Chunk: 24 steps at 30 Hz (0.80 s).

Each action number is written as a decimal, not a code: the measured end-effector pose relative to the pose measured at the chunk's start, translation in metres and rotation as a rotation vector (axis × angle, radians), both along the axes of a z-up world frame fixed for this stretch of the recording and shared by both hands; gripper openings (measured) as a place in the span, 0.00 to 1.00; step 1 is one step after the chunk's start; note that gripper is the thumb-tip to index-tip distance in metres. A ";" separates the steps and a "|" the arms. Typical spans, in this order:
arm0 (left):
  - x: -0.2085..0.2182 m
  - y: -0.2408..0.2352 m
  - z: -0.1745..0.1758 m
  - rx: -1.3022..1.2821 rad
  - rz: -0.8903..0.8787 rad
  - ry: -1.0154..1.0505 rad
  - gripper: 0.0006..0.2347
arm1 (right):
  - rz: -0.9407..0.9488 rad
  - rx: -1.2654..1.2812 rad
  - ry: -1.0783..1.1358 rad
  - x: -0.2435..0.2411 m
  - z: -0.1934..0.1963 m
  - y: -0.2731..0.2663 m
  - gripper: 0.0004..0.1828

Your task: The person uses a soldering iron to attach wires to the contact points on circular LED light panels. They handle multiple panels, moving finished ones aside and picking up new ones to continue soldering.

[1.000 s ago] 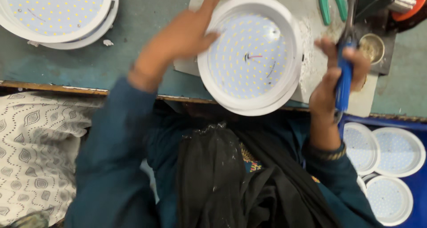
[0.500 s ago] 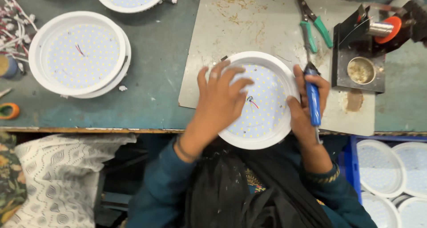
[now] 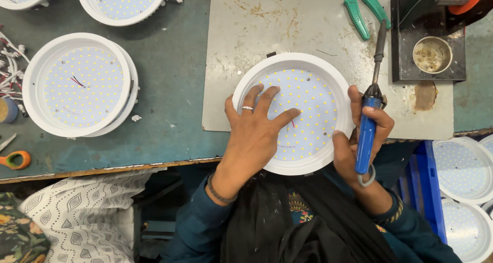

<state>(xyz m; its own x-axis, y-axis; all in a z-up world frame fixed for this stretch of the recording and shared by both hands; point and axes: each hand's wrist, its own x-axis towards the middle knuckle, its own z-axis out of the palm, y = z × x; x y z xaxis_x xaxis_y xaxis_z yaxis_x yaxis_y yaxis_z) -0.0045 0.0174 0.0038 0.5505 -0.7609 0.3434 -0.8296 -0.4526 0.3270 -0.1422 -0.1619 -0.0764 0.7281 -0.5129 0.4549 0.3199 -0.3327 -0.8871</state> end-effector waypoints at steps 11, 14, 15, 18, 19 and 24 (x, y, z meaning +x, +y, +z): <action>0.008 0.005 -0.009 0.029 -0.054 0.118 0.12 | 0.190 -0.022 -0.093 0.018 0.028 -0.013 0.38; 0.007 0.004 -0.008 -0.060 -0.064 0.192 0.11 | 0.349 -0.290 -0.042 0.025 0.040 -0.038 0.40; 0.006 0.003 -0.007 -0.059 -0.060 0.202 0.10 | 0.368 -0.182 -0.026 0.026 0.040 -0.041 0.39; 0.007 -0.003 -0.005 -0.062 -0.045 0.217 0.06 | 0.363 0.011 -0.019 0.028 0.029 -0.042 0.36; 0.007 -0.005 -0.004 -0.065 -0.035 0.215 0.05 | 0.325 -0.006 -0.045 0.026 0.023 -0.039 0.36; 0.009 -0.005 -0.004 -0.036 -0.030 0.155 0.04 | 0.078 -0.184 -0.026 0.013 0.000 -0.015 0.35</action>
